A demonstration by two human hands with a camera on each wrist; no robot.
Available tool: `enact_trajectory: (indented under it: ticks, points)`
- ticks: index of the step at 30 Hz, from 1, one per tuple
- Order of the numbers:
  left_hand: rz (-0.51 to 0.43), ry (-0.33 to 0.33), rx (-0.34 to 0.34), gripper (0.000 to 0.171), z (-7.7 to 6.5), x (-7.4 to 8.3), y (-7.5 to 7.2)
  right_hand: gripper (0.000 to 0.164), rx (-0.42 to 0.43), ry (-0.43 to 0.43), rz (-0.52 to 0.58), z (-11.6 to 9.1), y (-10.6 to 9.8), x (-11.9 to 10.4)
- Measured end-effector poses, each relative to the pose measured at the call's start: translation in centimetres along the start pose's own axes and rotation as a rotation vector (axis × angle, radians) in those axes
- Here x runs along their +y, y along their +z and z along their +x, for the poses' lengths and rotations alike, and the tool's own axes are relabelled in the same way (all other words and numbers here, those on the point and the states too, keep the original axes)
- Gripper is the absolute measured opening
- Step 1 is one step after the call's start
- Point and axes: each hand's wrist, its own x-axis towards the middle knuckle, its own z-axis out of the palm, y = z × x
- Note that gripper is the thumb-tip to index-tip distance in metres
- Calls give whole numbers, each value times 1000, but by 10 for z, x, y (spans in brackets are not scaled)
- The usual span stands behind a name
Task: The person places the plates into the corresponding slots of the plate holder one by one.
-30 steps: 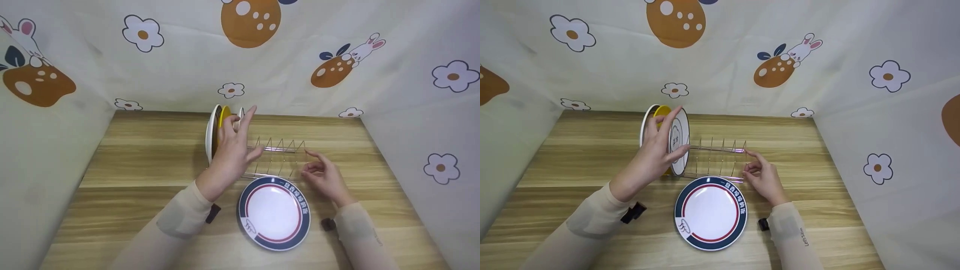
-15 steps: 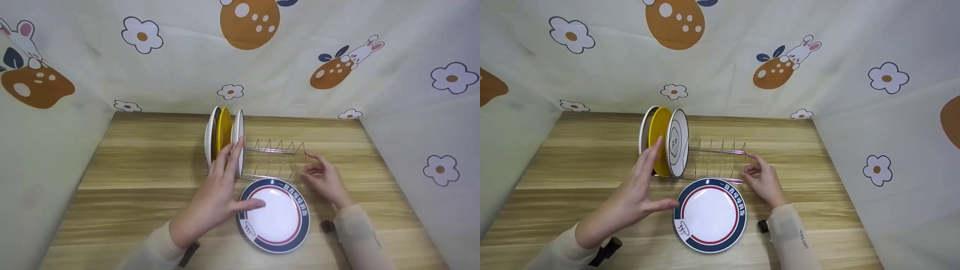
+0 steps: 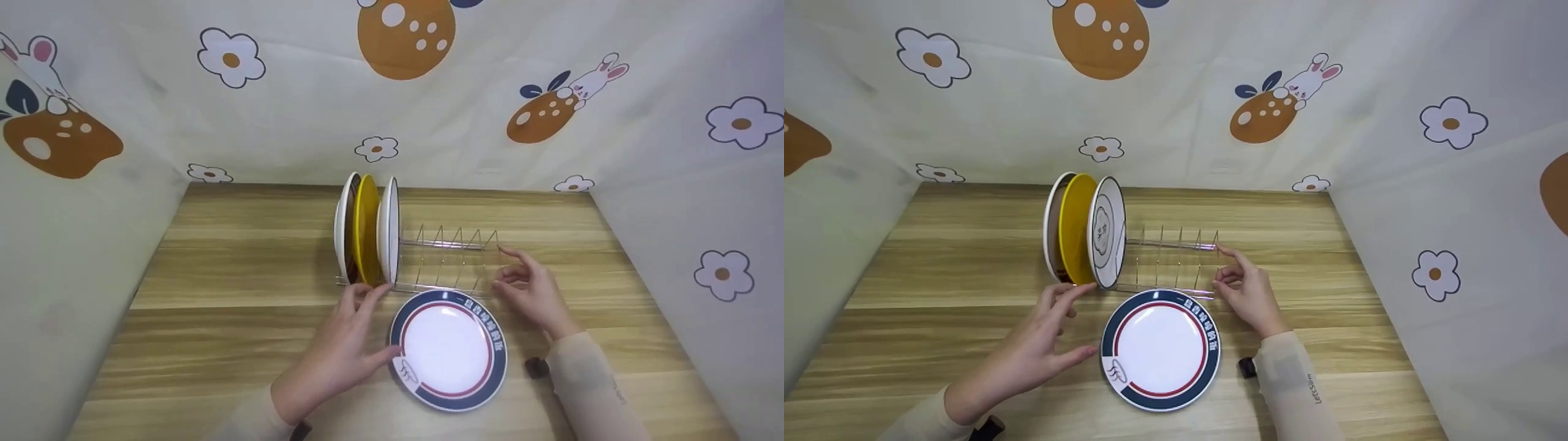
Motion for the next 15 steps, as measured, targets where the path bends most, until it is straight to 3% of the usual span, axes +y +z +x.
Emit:
enact_trajectory:
  ticks: [5, 12, 15]
  points:
    - [15, -29, -47, 96, 8, -15, 16, 75, -9, 6, 14, 0, 2, -1]
    - [28, -74, -86, 86, 14, -29, 33, 78, 0, -31, 24, 10, -1, 33]
    - [41, -84, -103, 83, 15, -35, 39, 77, 3, -56, 32, 10, 0, 33]
